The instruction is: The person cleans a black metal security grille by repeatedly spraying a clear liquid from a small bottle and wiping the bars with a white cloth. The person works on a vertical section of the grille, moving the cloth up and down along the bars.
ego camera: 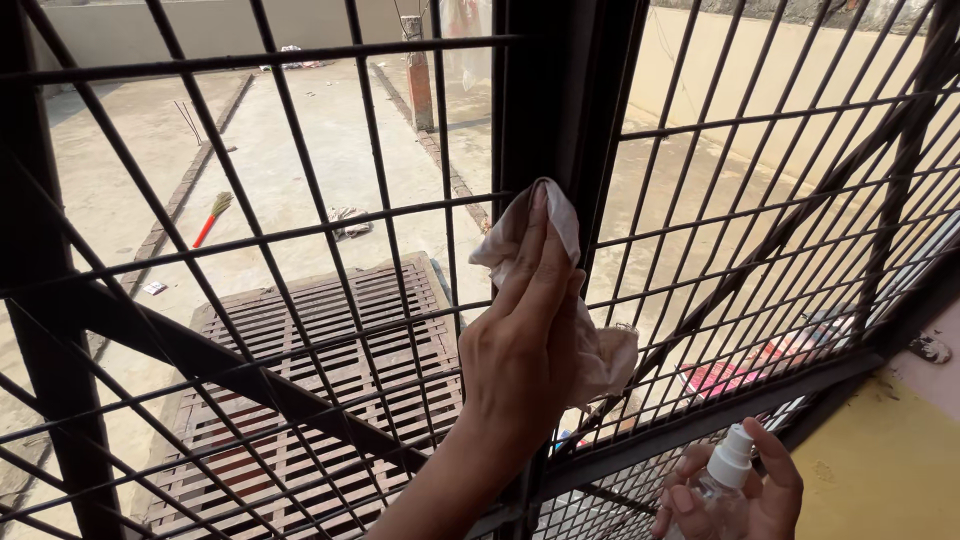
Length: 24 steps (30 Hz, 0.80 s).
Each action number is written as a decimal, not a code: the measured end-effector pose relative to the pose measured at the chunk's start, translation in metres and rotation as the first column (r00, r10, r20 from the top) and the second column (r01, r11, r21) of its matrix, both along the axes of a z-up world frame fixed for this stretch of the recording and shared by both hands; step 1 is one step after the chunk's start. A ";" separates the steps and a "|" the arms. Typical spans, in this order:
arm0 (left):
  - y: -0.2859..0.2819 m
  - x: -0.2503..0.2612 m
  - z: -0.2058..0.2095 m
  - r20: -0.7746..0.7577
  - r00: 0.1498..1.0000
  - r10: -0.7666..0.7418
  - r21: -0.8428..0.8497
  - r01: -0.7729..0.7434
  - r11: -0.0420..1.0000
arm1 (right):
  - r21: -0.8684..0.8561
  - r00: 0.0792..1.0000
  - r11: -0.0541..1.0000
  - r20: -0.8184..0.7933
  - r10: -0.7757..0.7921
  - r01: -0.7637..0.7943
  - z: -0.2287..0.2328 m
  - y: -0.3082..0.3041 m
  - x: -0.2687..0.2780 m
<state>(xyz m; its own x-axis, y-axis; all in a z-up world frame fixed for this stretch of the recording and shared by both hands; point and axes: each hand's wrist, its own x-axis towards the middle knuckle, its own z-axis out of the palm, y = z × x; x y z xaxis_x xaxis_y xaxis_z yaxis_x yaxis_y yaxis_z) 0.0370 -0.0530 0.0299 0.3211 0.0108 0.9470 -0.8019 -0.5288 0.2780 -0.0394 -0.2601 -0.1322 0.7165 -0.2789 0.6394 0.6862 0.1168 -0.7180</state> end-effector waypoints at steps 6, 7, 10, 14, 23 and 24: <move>0.008 -0.031 -0.104 -0.205 0.978 -0.043 0.060 0.057 0.997 | -0.027 0.959 0.980 -0.203 -0.197 0.195 -0.018 -0.002 -0.001; 0.012 -0.031 -0.106 -0.184 0.981 -0.054 0.067 0.068 0.995 | -0.019 0.962 0.982 -0.199 -0.187 0.187 -0.016 -0.007 0.001; 0.018 -0.017 -0.082 -0.045 0.997 -0.061 0.026 0.062 0.998 | -0.025 0.972 0.985 -0.158 -0.175 0.173 -0.012 -0.007 0.004; 0.004 0.000 -0.044 -0.129 0.990 -0.055 0.015 0.057 0.998 | 0.007 0.969 0.982 -0.163 -0.186 0.190 -0.007 0.001 0.005; 0.005 -0.025 -0.157 -0.180 0.984 0.001 0.060 0.010 0.998 | -0.015 0.956 0.973 -0.184 -0.229 0.230 0.002 0.002 0.003; 0.005 -0.022 -0.158 -0.167 0.986 -0.027 0.014 0.030 0.999 | -0.021 0.965 0.979 -0.170 -0.201 0.201 0.004 0.002 0.002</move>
